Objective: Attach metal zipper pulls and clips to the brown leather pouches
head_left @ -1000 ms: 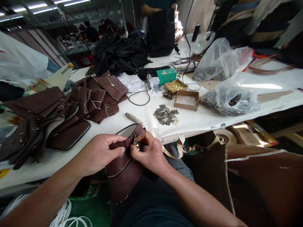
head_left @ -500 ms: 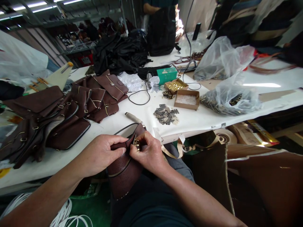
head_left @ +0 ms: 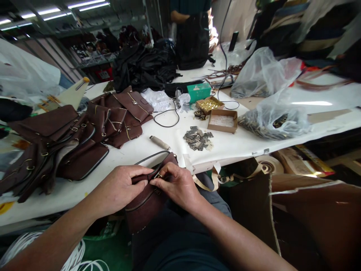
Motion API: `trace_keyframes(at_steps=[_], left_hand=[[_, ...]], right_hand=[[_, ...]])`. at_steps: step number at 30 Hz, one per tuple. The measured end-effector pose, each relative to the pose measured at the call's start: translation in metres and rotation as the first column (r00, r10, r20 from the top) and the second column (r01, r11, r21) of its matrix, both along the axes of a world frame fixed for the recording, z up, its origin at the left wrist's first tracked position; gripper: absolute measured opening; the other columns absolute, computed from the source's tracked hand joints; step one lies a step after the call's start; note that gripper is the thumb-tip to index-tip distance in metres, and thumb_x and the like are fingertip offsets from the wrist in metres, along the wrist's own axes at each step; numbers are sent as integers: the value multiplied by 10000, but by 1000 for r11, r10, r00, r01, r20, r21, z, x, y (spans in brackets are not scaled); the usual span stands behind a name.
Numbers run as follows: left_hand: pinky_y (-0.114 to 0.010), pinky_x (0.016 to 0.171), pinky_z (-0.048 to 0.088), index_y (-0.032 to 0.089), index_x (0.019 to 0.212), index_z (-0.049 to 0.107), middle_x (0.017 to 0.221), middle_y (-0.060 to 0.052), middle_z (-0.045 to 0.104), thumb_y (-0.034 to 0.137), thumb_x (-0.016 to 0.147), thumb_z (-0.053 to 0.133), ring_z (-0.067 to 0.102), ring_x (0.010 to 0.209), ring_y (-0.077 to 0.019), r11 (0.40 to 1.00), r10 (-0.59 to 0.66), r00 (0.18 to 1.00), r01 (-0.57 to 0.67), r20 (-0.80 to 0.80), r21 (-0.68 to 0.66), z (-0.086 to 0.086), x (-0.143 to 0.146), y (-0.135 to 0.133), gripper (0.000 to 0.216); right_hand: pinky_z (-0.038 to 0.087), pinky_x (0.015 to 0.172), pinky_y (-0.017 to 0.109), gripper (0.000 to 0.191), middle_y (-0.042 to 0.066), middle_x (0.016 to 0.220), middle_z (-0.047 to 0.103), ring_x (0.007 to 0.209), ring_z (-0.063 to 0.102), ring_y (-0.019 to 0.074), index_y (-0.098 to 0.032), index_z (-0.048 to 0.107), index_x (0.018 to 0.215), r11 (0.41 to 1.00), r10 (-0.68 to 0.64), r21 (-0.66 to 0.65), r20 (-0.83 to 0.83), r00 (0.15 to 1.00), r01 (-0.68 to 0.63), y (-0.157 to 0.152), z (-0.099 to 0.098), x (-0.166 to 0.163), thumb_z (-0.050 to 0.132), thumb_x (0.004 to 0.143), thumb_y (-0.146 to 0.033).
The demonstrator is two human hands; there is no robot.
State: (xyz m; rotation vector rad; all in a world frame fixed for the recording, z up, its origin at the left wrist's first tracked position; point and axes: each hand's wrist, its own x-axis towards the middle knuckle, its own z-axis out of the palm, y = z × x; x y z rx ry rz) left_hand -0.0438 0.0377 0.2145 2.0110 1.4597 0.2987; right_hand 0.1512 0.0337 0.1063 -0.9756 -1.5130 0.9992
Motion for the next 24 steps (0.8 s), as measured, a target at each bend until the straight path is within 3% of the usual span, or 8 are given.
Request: trace_keyframes(at_steps=[5,10,11,15,17,20,24], left_hand=[[-290,929,595,308,1248,793,1215,25,832,349,889,695,789,1057,-227,997,1,995,6,-97,78,3,-1,-8,374],[-300,867,577,306,1116,789,1095,38,847,378,910,717,791,1002,-230,986,55,976,-19,-210,168,-1,-1,-17,229],[-301,870,575,302,1125,785,1108,31,847,374,925,705,793,1009,-230,979,58,973,-12,-224,203,-3,-2,-18,227],[-305,864,567,293,1152,775,1107,4,841,314,961,672,792,965,-221,900,-6,958,131,-287,416,-6,-8,-26,218],[-313,853,564,287,1139,776,1061,-7,832,259,976,651,784,921,-214,827,-65,949,224,-308,516,-6,-11,-29,207],[-324,839,564,274,1137,773,1034,-17,822,202,991,636,777,892,-212,753,-111,941,290,-321,591,-3,-15,-34,213],[-310,838,564,266,1144,770,1062,-11,829,187,1004,651,784,902,-200,735,-120,947,288,-299,614,-4,-18,-36,199]], right_hand=[[473,706,303,301,26,848,698,799,644,190,-216,680,853,960,-82,278,165,983,33,3,15,12,872,893,-444],[561,821,294,28,47,986,767,917,719,186,-222,743,1030,921,216,282,205,955,-269,2,25,26,742,1009,-240],[568,841,296,63,54,1013,774,947,727,188,-227,748,1074,905,227,312,220,949,-289,2,27,29,703,1031,-221],[552,909,386,264,111,1162,761,1064,696,252,-229,737,1244,841,3,506,346,938,-190,7,40,40,736,1018,-364],[514,920,421,336,118,1211,757,1096,669,274,-222,733,1274,795,-66,560,464,883,-235,11,47,42,754,1001,-417],[444,869,420,260,77,1121,788,1052,659,259,-216,755,1199,741,-98,583,585,805,-334,12,53,40,721,1028,-410],[368,871,430,211,46,964,792,1032,656,245,-228,760,1160,739,-188,614,582,791,-276,2,50,28,678,1066,-398]])
